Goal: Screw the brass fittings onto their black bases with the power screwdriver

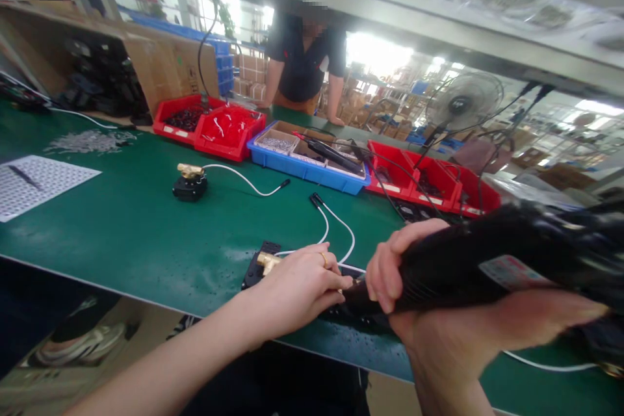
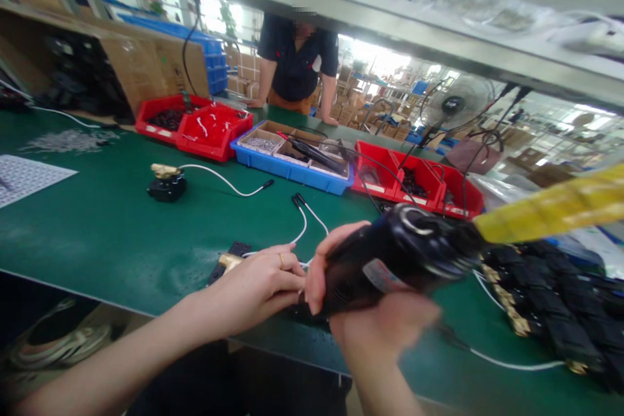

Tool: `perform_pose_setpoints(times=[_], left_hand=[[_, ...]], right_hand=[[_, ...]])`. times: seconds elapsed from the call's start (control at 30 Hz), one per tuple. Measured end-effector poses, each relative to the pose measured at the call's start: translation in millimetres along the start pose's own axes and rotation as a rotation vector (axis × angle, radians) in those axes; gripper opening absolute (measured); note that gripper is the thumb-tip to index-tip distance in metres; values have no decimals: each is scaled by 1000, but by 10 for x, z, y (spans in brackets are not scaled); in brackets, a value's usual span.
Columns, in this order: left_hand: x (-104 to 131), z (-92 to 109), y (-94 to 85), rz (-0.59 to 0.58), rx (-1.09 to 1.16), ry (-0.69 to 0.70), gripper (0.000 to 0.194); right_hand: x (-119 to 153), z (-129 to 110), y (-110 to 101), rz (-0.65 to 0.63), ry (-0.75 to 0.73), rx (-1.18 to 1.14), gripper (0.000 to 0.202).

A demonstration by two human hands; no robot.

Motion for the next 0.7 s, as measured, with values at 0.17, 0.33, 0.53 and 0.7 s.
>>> perform_pose_setpoints(times=[0.17, 0.33, 0.53, 0.7], left_hand=[[38, -32, -108, 45, -55, -17, 15], [113, -90, -165, 58, -143, -23, 12], [77, -92, -133, 77, -88, 17, 16], [29, -124, -131, 83, -90, -11, 19]], right_hand=[[6, -182, 21, -103, -44, -3, 68], [-8, -58, 218, -46, 11, -72, 66], [-32, 106, 379, -24, 26, -30, 69], [-16, 147, 390, -29, 29, -1, 71]])
Point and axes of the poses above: each hand's wrist, its own x-axis away from the middle knuckle, its own y-axis out of the palm, z = x × y, the point moved 7 cm from there along -x, towards the middle knuckle, and after that the axes turned 9 degrees about z, right-handed, at the moved point
